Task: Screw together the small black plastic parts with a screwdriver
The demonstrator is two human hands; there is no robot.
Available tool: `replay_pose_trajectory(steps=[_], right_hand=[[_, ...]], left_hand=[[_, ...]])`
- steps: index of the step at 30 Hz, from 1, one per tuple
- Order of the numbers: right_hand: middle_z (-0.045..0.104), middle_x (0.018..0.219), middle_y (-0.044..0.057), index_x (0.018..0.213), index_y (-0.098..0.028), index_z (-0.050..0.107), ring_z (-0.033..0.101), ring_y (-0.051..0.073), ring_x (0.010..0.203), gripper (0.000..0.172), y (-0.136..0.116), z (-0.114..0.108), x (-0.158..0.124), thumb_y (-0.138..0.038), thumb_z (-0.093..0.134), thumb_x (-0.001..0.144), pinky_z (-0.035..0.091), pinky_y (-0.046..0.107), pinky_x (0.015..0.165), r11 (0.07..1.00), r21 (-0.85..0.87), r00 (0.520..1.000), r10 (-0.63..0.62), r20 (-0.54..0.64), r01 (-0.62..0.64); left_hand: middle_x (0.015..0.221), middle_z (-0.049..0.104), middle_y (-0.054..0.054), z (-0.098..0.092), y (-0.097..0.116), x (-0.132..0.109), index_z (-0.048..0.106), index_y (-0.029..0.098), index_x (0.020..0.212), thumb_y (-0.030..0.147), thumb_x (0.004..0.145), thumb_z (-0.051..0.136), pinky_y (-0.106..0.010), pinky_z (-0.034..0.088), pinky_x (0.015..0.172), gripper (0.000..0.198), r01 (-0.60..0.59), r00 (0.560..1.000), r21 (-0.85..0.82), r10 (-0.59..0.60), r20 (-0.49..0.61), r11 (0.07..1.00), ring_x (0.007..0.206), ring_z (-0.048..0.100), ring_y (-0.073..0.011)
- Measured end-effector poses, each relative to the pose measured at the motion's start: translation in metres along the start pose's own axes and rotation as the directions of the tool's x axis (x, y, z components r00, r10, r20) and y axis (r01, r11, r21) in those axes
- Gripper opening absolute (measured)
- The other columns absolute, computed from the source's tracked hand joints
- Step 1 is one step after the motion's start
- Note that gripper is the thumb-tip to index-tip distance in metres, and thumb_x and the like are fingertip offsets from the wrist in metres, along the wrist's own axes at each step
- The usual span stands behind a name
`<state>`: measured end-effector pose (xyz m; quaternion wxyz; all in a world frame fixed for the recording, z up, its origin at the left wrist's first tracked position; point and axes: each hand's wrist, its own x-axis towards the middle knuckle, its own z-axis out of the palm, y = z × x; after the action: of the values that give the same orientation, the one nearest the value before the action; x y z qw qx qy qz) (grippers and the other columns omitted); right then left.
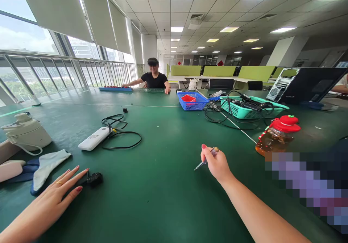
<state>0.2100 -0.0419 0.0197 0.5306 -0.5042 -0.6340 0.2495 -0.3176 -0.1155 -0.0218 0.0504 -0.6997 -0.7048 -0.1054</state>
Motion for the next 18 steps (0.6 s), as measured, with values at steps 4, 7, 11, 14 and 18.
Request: replay_pose_trajectory(steps=[4,7,11,14,18], right_hand=[[0.04,0.045,-0.001,0.044,-0.021,0.046,0.041,0.012,0.046,0.062,0.0,0.0,-0.002,-0.065,0.042,0.088,0.037,0.026,0.05,1.0,-0.015,1.0,-0.01,-0.007,0.01],[0.041,0.046,-0.001,0.044,-0.021,0.046,0.042,0.012,0.047,0.062,0.0,0.0,-0.003,-0.064,0.041,0.088,0.039,0.026,0.052,1.0,-0.023,1.0,-0.018,-0.011,0.018],[0.039,0.044,-0.002,0.044,-0.021,0.046,0.041,0.012,0.046,0.063,-0.001,0.001,-0.004,-0.064,0.041,0.089,0.042,0.027,0.055,0.999,-0.033,1.0,-0.029,-0.002,0.029],[0.038,0.043,-0.002,0.043,-0.021,0.046,0.041,0.012,0.045,0.063,-0.002,0.0,-0.004,-0.065,0.041,0.088,0.04,0.027,0.051,0.998,-0.047,0.999,-0.039,-0.007,0.039],[0.041,0.045,-0.001,0.044,-0.021,0.047,0.042,0.013,0.045,0.063,-0.003,0.0,-0.004,-0.066,0.041,0.088,0.037,0.027,0.049,0.998,-0.048,0.999,-0.046,-0.021,0.045]], left_hand=[[0.15,0.044,0.002,0.013,-0.01,-0.01,0.048,0.034,0.14,0.051,0.091,0.032,-0.046,0.035,0.113,0.055,0.016,0.999,-0.026,-0.015,0.042,1.0,0.13,0.051,-0.0262],[0.14,0.057,-0.002,0.008,-0.005,-0.009,0.052,0.031,0.138,0.054,0.088,0.035,-0.045,0.04,0.11,0.058,0.028,1.0,-0.005,-0.028,0.012,1.0,0.123,0.058,-0.0274],[0.127,0.065,-0.007,-0.008,0.012,-0.004,0.057,0.025,0.134,0.06,0.084,0.036,-0.045,0.046,0.103,0.065,0.062,0.998,0.023,-0.061,-0.015,0.998,0.111,0.064,-0.0298],[0.123,0.067,-0.003,-0.018,0.02,-0.003,0.063,0.032,0.127,0.06,0.083,0.037,-0.043,0.048,0.101,0.058,0.037,0.999,0.012,-0.037,0.006,0.999,0.105,0.066,-0.0277],[0.111,0.07,0.0,-0.023,0.015,-0.007,0.064,0.042,0.122,0.055,0.084,0.04,-0.044,0.05,0.096,0.047,0.038,0.998,0.035,-0.04,0.057,0.999,0.095,0.067,-0.0265]])
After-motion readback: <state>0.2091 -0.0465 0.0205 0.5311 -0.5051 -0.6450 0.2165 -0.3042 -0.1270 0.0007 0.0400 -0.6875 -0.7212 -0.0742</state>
